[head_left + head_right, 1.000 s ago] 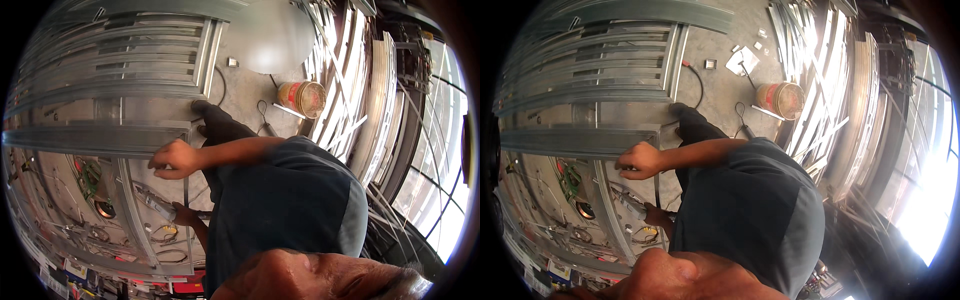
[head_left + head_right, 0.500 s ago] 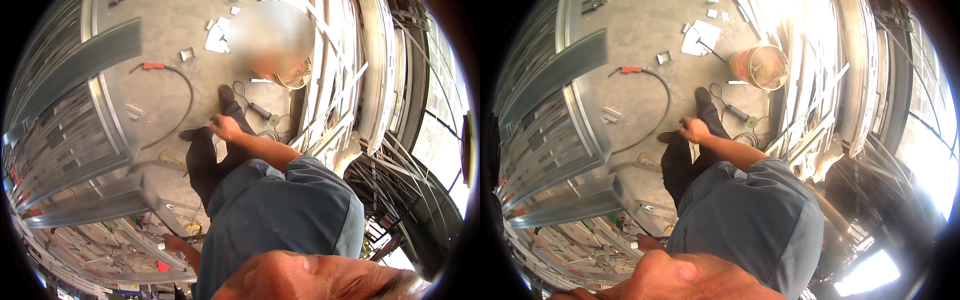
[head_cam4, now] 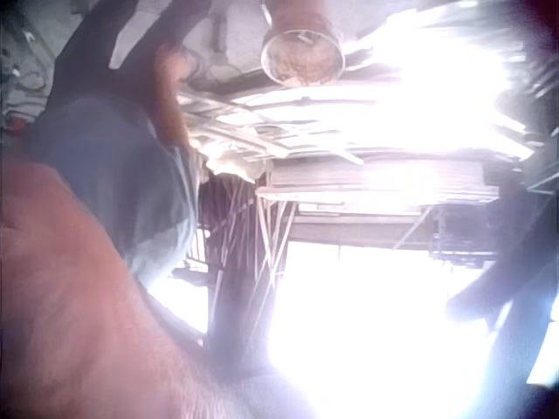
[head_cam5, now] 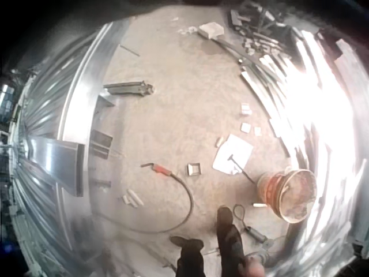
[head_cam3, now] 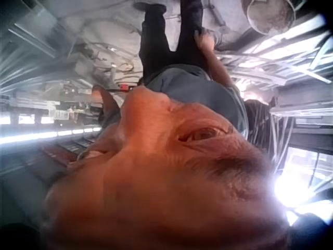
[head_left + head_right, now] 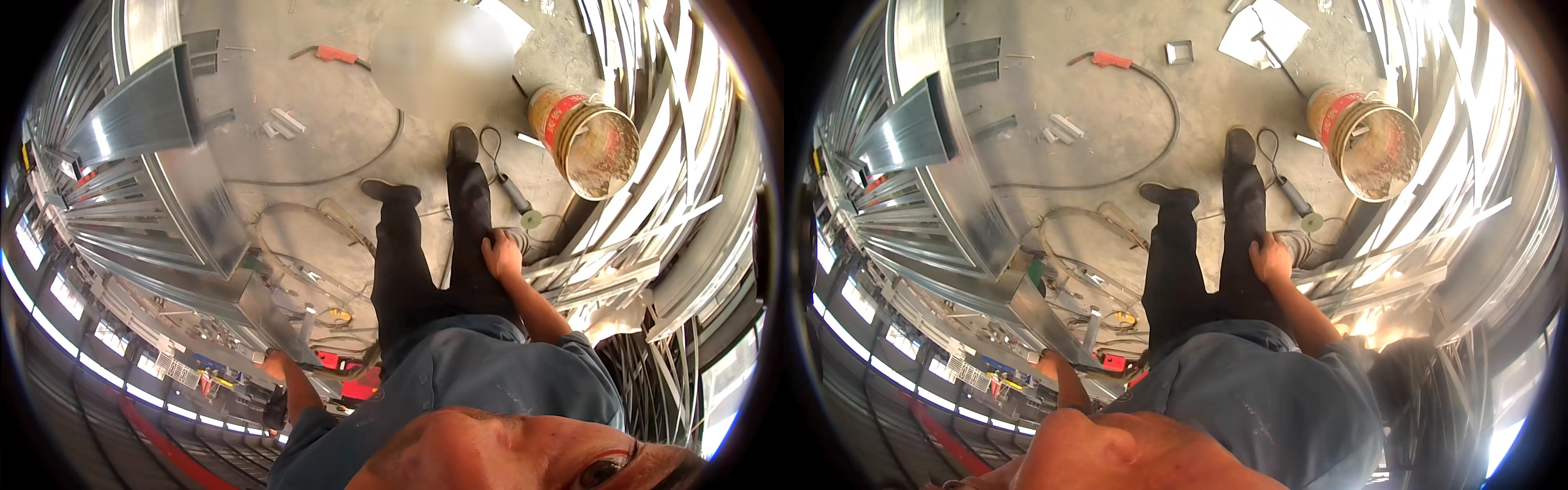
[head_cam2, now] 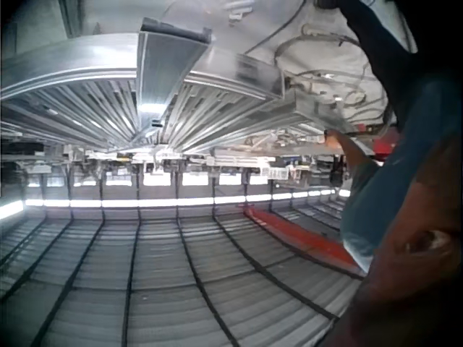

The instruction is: The person assembles a metal frame by positioning long metal profiles on a workbench, using a welding tool to tack joints, and measuring with a tape measure. The person repeatedly aligns the profiles and welds intersections to form a rectangular frame structure.

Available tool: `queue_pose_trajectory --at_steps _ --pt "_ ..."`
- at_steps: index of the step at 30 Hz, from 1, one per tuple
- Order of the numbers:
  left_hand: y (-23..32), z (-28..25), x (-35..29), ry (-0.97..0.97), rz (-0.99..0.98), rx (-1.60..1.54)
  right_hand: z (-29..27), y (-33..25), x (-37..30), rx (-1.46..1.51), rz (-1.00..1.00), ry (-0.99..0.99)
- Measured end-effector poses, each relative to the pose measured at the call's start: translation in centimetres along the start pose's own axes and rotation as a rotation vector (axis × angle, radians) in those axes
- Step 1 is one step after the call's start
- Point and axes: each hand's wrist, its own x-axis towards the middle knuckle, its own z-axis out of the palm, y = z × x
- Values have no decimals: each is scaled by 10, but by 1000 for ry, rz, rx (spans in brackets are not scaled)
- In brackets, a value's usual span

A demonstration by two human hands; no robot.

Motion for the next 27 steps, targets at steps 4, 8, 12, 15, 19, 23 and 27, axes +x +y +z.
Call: queue_pose_trajectory --at_steps 4,8,12,15,19,23,27 --pt "-11 6 -12 15 -6 -22 -16 6 4 29 -27 13" --pt "-14 14 -11 -23 -50 -72 -10 17 12 -4 -94 81" --pt "-22 34 12 44 67 -46 1 30 14 -105 -138 18" --pt "-13 9 5 -58 -24 -117 -7 23 11 -198 -219 -32" --pt "-22 7 -7 -36 -8 -64 -16 6 11 -457 -398 -89" --pt "-16 -15 -15 29 95 -324 -12 -28 10 -690 -586 -198" --pt "-40 -17 -8 -152 124 -467 24 -111 -13 -834 -712 -310"
